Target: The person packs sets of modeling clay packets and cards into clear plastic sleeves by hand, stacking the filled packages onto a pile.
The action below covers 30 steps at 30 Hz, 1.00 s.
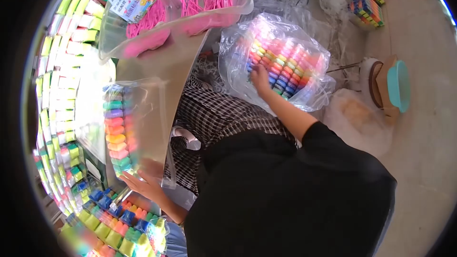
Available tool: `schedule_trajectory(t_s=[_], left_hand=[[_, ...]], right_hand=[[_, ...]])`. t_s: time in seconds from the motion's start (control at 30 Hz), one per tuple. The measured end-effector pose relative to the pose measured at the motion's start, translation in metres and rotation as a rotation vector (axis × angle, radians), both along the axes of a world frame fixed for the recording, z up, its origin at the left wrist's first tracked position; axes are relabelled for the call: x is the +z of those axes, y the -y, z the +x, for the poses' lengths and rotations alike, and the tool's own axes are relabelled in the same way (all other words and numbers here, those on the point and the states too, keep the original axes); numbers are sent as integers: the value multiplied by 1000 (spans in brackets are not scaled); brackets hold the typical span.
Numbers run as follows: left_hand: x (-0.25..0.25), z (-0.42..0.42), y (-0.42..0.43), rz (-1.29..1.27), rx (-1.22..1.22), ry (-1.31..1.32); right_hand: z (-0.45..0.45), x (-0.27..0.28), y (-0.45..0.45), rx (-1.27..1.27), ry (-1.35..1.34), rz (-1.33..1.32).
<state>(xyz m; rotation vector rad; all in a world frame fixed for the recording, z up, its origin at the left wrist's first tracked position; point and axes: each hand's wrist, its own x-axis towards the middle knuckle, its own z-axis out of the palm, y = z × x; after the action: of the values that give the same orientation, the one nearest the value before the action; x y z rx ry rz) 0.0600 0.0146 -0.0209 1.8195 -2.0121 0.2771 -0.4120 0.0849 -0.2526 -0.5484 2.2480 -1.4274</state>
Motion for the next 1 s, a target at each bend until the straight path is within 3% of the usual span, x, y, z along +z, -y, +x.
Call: schedule_trajectory(t_s=[0.03,0.17,0.37,0.53,0.57,0.6,0.63,0.67,0.7,0.73,0.77,0.8,0.83,0.9,0.93,1.0], left_hand=[[-4,5,1,-15,-14,41],[-1,1,1,6,24,96],[5,-2,-5,63,25,89],[12,-8,-6,82,55,6],[13,-7,-5,60,32,-14],[11,-5,-4,57,29,-23],[9,-3,-3,34,0,-84],[8,0,-4,13,-26,-142],[7,3,-5,11,-46,-159],[6,3,-6,8,-56,-173],[6,-1,-6,16,-34,-189],[6,-2,-7,15,-38,-149],[6,0,-8,11,-40,-101],[1,5,-7,-10,-75,-75],[2,5,-7,-1,-67,-86],[13,1,-10,70,-57,-140]], right_hand=[[-8,2,-4,-138,303,136],[-32,-81,35,-205,396,375],[-9,-95,100,-264,219,559],[-17,-79,43,-171,-93,518],[-29,-67,15,-105,-164,510],[-45,-22,-12,63,7,541],[-53,19,-39,175,-94,487],[-54,53,-66,140,-406,608],[-75,68,-94,215,-688,476],[-79,126,-106,221,-729,261],[-90,168,-110,131,-769,210],[-80,223,-102,-17,-621,-4],[-80,269,-93,-18,-743,-57],[-82,326,-74,123,-250,-360],[-79,348,-68,449,144,-446],[-41,347,-32,457,180,-564]])
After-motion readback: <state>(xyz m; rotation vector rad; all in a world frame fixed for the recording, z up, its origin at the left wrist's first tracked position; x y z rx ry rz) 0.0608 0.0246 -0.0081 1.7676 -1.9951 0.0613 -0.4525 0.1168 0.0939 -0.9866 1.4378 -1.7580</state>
